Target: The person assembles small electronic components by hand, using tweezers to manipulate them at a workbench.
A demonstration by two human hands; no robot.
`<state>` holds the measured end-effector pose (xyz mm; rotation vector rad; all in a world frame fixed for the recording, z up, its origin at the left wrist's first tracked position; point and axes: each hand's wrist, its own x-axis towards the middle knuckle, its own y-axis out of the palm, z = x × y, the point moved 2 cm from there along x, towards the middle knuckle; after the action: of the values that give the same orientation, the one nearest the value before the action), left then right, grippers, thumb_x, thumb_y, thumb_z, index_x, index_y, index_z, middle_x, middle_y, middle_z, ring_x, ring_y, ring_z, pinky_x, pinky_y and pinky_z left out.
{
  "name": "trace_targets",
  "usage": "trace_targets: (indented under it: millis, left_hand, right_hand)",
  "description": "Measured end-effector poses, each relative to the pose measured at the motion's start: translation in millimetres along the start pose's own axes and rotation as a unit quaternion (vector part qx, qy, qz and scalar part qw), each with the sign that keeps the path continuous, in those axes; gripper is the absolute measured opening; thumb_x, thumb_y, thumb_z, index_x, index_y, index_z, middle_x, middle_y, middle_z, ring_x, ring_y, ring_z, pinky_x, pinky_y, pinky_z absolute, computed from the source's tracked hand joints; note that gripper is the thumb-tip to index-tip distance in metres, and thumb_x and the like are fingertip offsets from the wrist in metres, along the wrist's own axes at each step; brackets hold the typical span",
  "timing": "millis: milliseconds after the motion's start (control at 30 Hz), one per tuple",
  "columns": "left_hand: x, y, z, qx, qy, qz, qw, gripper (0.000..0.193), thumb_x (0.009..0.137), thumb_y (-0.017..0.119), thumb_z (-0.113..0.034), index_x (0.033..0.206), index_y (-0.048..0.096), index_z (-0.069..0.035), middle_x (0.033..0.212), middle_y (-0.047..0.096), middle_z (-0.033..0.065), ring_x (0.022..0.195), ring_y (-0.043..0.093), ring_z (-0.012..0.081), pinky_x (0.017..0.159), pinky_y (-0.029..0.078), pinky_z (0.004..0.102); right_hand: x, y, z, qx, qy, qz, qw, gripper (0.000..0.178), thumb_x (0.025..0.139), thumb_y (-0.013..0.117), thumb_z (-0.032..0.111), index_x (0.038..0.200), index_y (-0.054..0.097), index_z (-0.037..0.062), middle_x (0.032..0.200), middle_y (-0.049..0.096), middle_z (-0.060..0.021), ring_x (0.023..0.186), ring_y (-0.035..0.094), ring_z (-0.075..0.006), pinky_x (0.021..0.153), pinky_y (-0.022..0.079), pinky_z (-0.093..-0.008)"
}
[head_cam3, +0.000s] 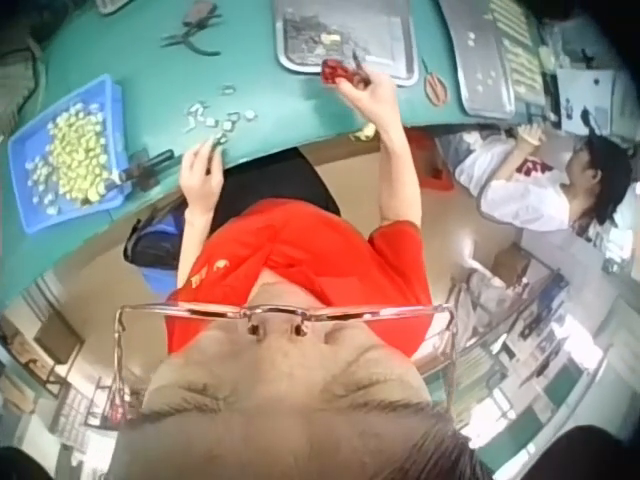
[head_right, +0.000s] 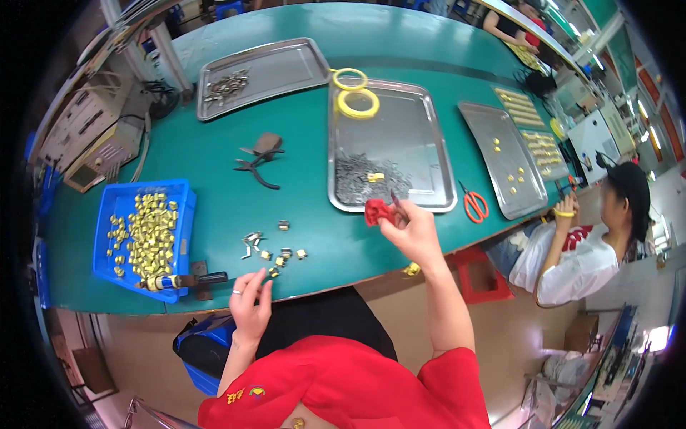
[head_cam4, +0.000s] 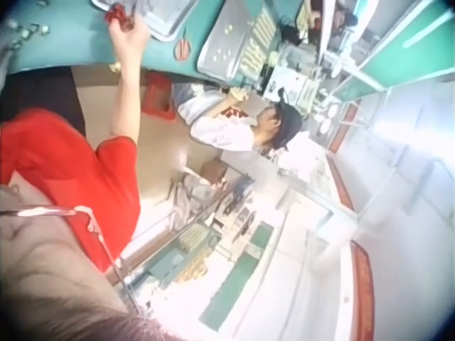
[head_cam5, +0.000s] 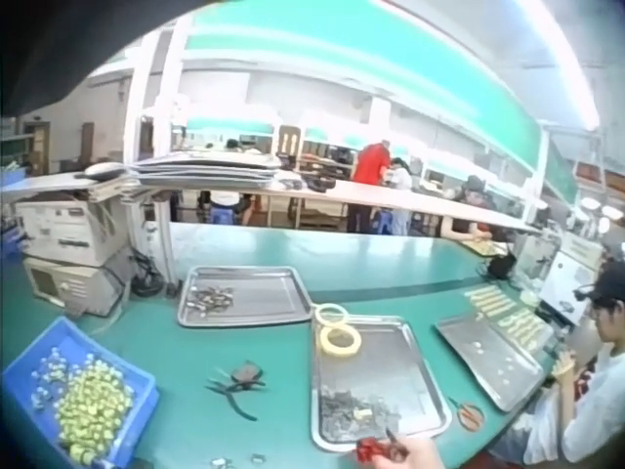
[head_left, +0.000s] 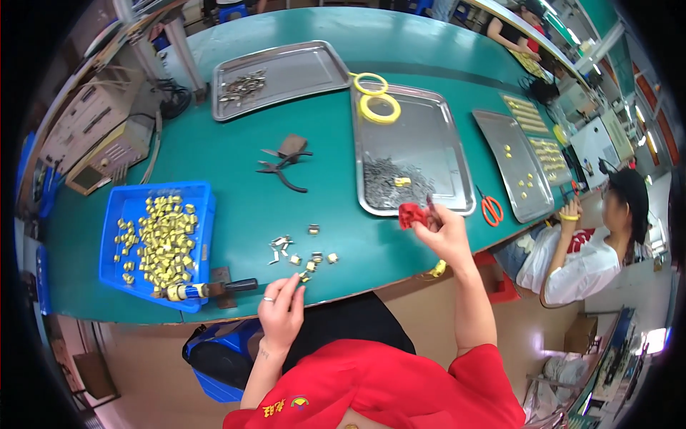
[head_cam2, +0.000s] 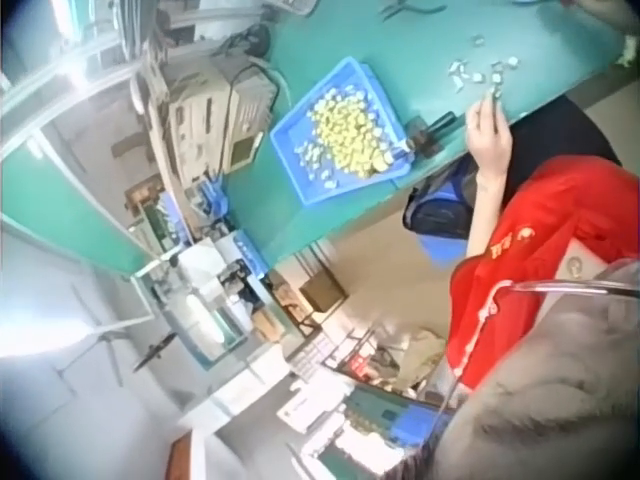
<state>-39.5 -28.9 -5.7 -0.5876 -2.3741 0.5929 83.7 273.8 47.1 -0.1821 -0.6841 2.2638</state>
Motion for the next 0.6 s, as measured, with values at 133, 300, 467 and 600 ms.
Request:
trace_targets:
  millis: [133, 300, 467, 600]
  left_hand:
    - [10.3, 0.9, -5.4, 0.002, 0.054, -0.013, 0.998, 0.031, 0.076, 0.071, 0.006, 0.105, 0.066, 0.000, 0.087, 0.062, 0.0108, 0.065, 0.059, 0.0223, 0.055, 0.047, 0.0300]
    - [5.5, 7.6, 9.5, -0.018, 0.057, -0.065, 0.996, 0.032, 0.077, 0.067, 0.011, 0.108, 0.065, 0.001, 0.089, 0.060, 0.0117, 0.059, 0.053, 0.0151, 0.050, 0.043, 0.0251]
    - [5.9, 3.7, 10.8, -0.038, 0.058, -0.073, 0.995, 0.031, 0.078, 0.065, 0.011, 0.107, 0.065, 0.003, 0.091, 0.061, 0.0118, 0.060, 0.054, 0.0141, 0.050, 0.044, 0.0241]
    - [6.8, 5.8, 12.1, -0.043, 0.062, -0.059, 0.995, 0.030, 0.078, 0.065, 0.011, 0.107, 0.065, 0.003, 0.092, 0.061, 0.0123, 0.062, 0.055, 0.0149, 0.050, 0.044, 0.0240]
  right_hand:
    - [51.8, 34.2, 34.5, -0.044, -0.073, 0.006, 0.996, 0.022, 0.074, 0.075, 0.014, 0.080, 0.061, -0.0028, 0.060, 0.052, 0.0010, 0.054, 0.044, -0.0062, 0.051, 0.037, -0.0244]
    - [124.8, 88.7, 53.8, -0.131, -0.070, 0.034, 0.988, 0.039, 0.069, 0.077, 0.027, 0.070, 0.056, -0.0046, 0.062, 0.059, -0.0150, 0.058, 0.058, -0.0255, 0.059, 0.047, -0.0371]
    - [170.0, 124.1, 43.1, -0.197, -0.034, 0.050, 0.978, 0.040, 0.071, 0.076, 0.032, 0.080, 0.064, -0.0043, 0.073, 0.065, -0.0174, 0.073, 0.065, -0.0317, 0.068, 0.051, -0.0394]
    - [175.5, 115.1, 35.5, -0.147, -0.065, 0.042, 0.986, 0.037, 0.075, 0.076, 0.031, 0.085, 0.066, -0.0035, 0.068, 0.064, -0.0108, 0.063, 0.062, -0.0185, 0.060, 0.048, -0.0331]
